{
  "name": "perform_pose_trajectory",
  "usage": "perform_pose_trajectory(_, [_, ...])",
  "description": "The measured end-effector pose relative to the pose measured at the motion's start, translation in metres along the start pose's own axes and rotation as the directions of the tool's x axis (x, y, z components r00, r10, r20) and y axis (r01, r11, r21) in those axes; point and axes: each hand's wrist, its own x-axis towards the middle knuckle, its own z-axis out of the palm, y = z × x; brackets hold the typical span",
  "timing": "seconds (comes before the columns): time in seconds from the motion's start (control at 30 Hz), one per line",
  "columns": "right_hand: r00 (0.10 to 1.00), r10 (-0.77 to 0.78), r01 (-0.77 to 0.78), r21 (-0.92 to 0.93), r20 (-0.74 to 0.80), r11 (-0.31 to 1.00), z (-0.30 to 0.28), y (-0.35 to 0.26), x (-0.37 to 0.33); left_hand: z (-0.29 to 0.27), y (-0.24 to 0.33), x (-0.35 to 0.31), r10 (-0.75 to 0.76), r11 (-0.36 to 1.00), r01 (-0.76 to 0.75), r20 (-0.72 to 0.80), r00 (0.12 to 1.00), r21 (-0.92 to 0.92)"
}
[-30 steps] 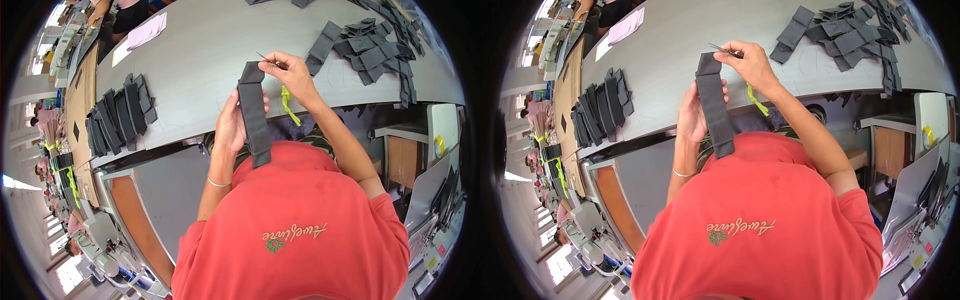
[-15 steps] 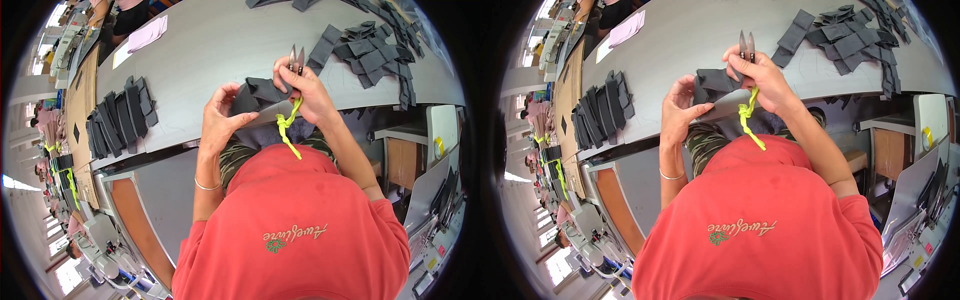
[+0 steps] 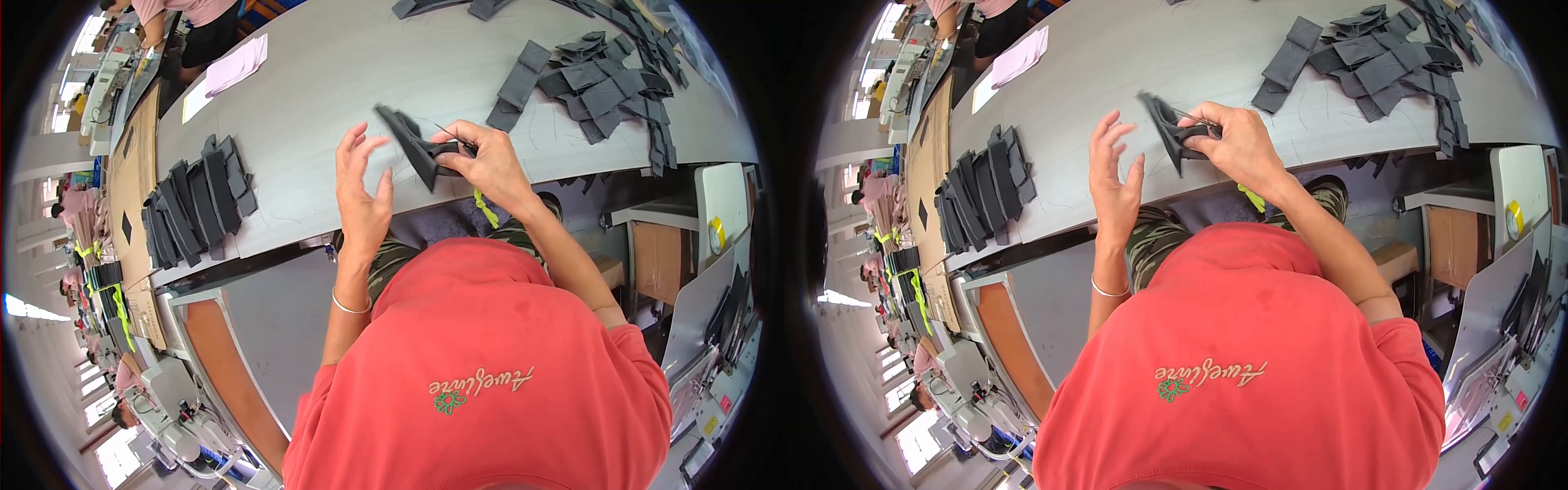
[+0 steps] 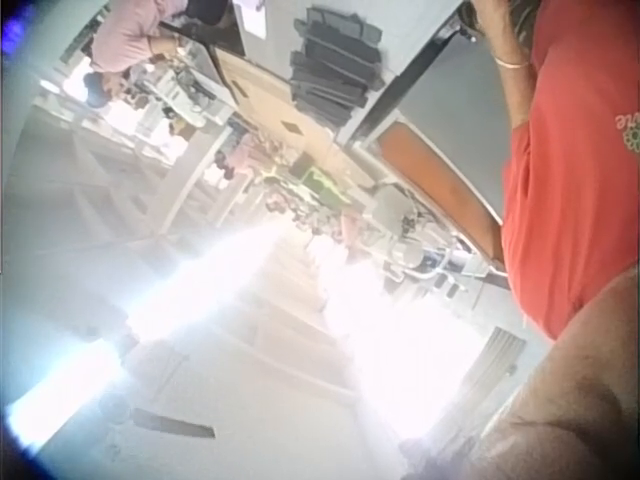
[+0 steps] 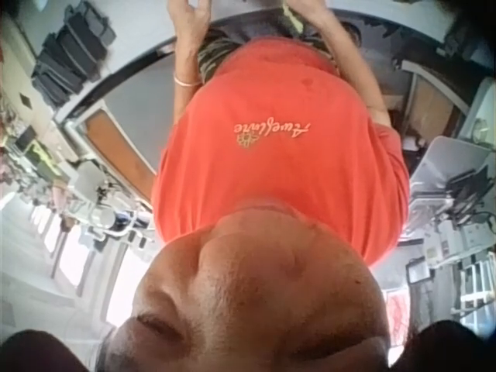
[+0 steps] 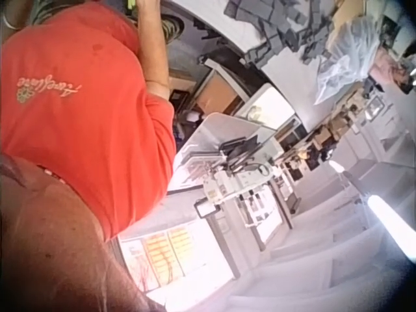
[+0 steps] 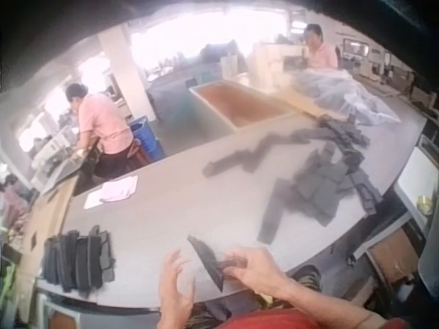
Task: Trimming excess threads and finishing synthetic black manufacturing components using small thread snips.
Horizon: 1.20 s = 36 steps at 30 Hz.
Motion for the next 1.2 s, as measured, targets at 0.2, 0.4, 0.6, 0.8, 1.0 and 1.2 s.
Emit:
perform_pose_trajectory(0.2, [0.998,-0.038,0.040,0.041,-0.039,0.998,0.006,-0.002,-0.004,0.009,-0.023,-0.009,-0.633,0.404,0.540,0.200,0.748,-0.739])
perform_pose_trajectory(0.4, [0.947,-0.296,0.281,-0.123,-0.127,0.952,0.019,0.004,-0.011,0.011,-0.016,0.007,-0.572,0.122,0.522,0.370,0.732,-0.844])
perform_pose_trajectory(0.6, [0.871,-0.466,0.378,-0.396,-0.154,0.837,0.023,0.009,-0.013,0.026,-0.027,0.008,-0.672,0.117,0.479,0.285,0.683,-0.870])
perform_pose_trajectory(0.8, [0.863,-0.435,0.357,-0.299,-0.257,0.885,0.028,0.016,-0.011,0.029,-0.017,0.003,-0.648,0.033,0.374,0.265,0.714,-0.927])
perform_pose_trajectory(1.0, [0.971,-0.218,0.212,-0.069,-0.093,0.975,0.016,0.017,-0.004,0.023,-0.015,0.002,-0.574,0.218,0.295,0.122,0.810,-0.930])
perform_pose_trajectory(1.2, [0.954,-0.284,0.285,-0.003,-0.098,0.958,0.007,0.017,-0.003,0.021,-0.005,0.005,-0.450,0.519,0.179,-0.089,0.889,-0.836])
